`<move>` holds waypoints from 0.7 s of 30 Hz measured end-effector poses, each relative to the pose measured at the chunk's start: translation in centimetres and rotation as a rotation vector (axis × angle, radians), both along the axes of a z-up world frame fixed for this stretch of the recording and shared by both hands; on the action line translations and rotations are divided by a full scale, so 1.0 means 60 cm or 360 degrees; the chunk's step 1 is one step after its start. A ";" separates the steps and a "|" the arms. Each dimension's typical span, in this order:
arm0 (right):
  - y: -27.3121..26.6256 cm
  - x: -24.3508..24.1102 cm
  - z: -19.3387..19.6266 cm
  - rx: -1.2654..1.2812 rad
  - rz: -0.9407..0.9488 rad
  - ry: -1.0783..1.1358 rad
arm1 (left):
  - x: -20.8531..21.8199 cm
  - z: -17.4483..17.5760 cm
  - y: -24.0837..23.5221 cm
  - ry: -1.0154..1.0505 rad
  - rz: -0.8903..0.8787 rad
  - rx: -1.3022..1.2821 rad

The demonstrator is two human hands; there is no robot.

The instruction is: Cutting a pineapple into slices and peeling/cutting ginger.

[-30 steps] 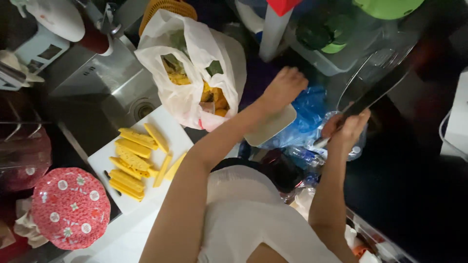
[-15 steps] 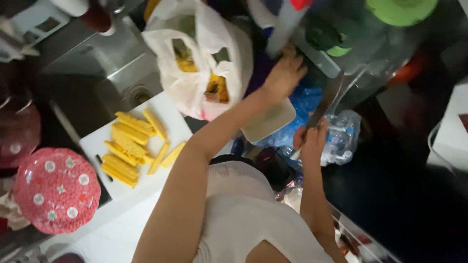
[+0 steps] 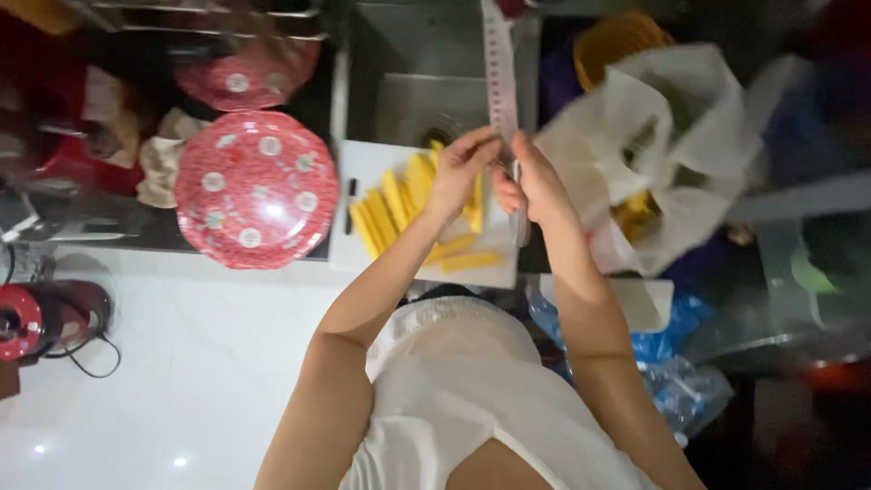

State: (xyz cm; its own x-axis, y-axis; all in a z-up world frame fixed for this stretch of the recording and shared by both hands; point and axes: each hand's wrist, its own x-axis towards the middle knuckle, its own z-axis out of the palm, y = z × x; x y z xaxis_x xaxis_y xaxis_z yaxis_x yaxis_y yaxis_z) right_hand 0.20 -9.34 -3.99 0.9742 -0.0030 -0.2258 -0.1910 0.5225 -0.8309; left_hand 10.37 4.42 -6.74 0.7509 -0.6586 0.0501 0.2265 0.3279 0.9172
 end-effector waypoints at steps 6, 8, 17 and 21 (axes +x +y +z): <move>0.120 0.191 0.011 0.0026 0.0199 0.0368 | 0.175 -0.074 0.129 0.0484 0.0059 -0.0212; 0.148 0.217 -0.012 -0.0028 0.0099 0.0241 | 0.215 -0.063 0.149 0.0538 0.0033 -0.0282; 0.199 0.254 -0.006 0.0021 -0.0215 0.0037 | 0.298 -0.110 0.162 0.0808 0.0019 -0.0583; 0.238 0.267 0.070 -0.0557 -0.0209 -0.0058 | 0.304 -0.060 0.177 0.0857 -0.0006 -0.0690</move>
